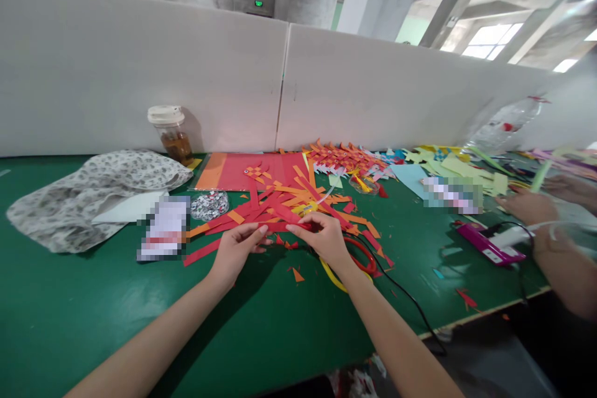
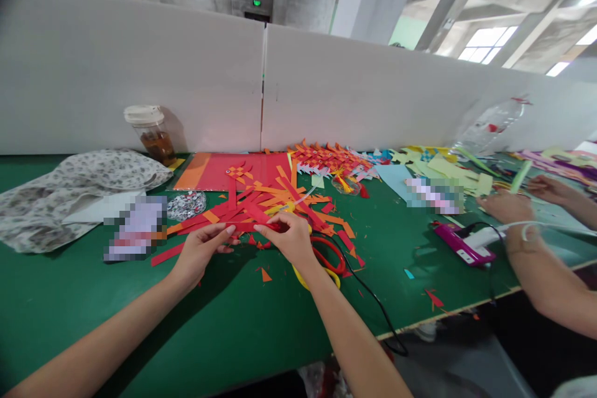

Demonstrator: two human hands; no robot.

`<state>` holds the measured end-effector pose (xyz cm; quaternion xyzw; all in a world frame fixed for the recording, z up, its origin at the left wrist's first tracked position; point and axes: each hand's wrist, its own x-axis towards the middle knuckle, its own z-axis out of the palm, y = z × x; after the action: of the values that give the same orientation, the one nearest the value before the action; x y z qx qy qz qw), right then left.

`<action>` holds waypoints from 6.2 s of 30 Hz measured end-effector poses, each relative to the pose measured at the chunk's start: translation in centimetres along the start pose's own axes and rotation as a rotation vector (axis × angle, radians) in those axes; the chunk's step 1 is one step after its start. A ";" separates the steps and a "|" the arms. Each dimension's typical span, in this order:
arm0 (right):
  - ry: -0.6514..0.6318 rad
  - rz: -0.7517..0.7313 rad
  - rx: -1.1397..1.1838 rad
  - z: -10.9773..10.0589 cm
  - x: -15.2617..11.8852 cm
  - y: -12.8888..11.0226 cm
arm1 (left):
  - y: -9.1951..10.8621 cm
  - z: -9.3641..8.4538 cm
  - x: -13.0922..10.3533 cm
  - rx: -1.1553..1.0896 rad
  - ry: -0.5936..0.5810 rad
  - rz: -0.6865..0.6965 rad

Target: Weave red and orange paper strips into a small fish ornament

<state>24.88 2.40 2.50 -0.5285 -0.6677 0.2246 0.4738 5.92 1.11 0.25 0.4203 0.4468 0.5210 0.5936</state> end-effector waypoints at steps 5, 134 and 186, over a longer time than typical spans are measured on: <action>-0.003 0.016 -0.002 0.1 0.0 0.0 | 0.0 0.0 0.0 0.003 -0.002 -0.002; 0.075 -0.150 -0.051 -0.5 0.2 0.0 | 0.7 -0.3 0.3 -0.072 0.097 0.055; -0.421 -0.144 0.048 -1.7 0.2 -0.8 | 0.9 -2.0 0.5 0.597 -0.237 0.241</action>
<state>25.98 1.96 3.98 -0.4094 -0.7823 0.3114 0.3513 3.81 1.73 0.61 0.6828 0.4545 0.3813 0.4264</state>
